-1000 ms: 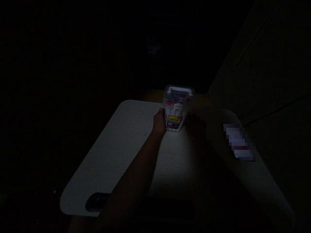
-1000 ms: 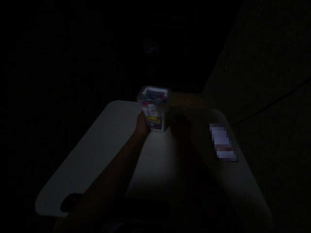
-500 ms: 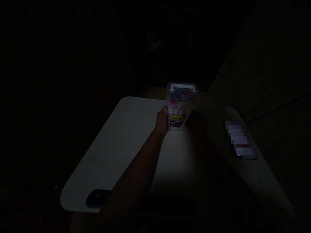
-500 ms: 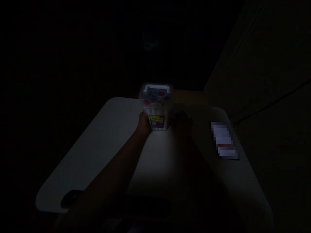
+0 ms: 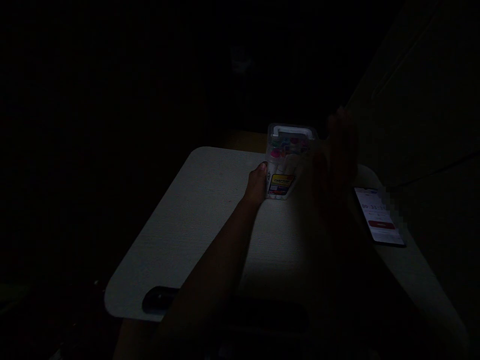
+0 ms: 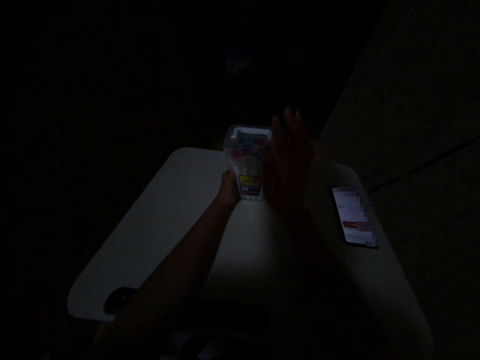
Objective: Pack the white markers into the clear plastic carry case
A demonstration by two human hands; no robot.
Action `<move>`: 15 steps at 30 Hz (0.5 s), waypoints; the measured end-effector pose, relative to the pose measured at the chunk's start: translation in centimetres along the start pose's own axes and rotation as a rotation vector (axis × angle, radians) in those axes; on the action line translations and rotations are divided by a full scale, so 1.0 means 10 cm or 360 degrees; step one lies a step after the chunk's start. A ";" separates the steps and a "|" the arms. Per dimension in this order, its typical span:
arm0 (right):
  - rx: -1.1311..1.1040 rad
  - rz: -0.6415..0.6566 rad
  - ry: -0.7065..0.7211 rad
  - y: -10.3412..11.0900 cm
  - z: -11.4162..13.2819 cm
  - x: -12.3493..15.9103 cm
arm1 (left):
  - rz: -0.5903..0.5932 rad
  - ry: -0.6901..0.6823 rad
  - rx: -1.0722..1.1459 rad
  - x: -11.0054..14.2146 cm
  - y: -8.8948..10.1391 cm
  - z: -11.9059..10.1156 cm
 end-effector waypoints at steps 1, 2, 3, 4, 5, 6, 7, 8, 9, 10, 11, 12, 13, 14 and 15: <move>-0.0003 -0.0005 0.0098 -0.01 0.09 -0.06 | 0.0009 -0.0004 0.0004 0.01 0.00 -0.02; -0.0021 0.0027 0.0135 -0.04 0.15 -0.09 | 0.0017 -0.0013 0.0014 0.03 0.00 -0.04; -0.0030 0.0080 0.0141 -0.09 0.17 -0.11 | 0.0025 -0.0028 0.0017 0.04 0.00 -0.07; -0.0050 0.0157 0.0132 -0.15 0.18 -0.10 | 0.0037 -0.0046 0.0007 0.05 -0.01 -0.11; -0.0062 0.0201 0.0099 -0.19 0.17 -0.09 | 0.0039 -0.0062 -0.0022 0.07 -0.01 -0.14; -0.0065 0.0212 0.0070 -0.21 0.15 -0.07 | 0.0046 -0.0069 -0.0065 0.07 -0.02 -0.16; -0.0064 0.0188 0.0067 -0.21 0.14 -0.04 | 0.0040 -0.0077 -0.0094 0.08 -0.02 -0.17; -0.0057 0.0153 0.0072 -0.20 0.13 -0.02 | 0.0035 -0.0079 -0.0095 0.07 -0.02 -0.18; -0.0042 0.0124 0.0082 -0.19 0.13 0.00 | 0.0037 -0.0074 -0.0091 0.07 -0.02 -0.17; -0.0020 0.0120 0.0086 -0.18 0.13 0.03 | 0.0035 -0.0068 -0.0085 0.06 -0.02 -0.16; 0.0005 0.0144 0.0071 -0.19 0.13 0.04 | 0.0036 -0.0060 -0.0072 0.06 -0.02 -0.14; 0.0030 0.0191 0.0041 -0.20 0.13 0.06 | 0.0036 -0.0049 -0.0051 0.05 -0.02 -0.12; 0.0052 0.0240 0.0006 -0.22 0.12 0.08 | 0.0037 -0.0039 -0.0028 0.04 -0.02 -0.10; 0.0067 0.0277 -0.0022 -0.23 0.12 0.09 | 0.0037 -0.0029 -0.0009 0.04 -0.02 -0.09; 0.0076 0.0295 -0.0035 -0.24 0.13 0.10 | 0.0036 -0.0024 0.0002 0.04 -0.01 -0.09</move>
Point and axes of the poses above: each hand's wrist, its own x-axis away from the middle knuckle, its own y-axis out of the back of the hand, z = x × y, the point moved 7 cm from there along -x, towards the middle knuckle, and after that the axes turned 6 degrees about y, right-handed, at the moved point
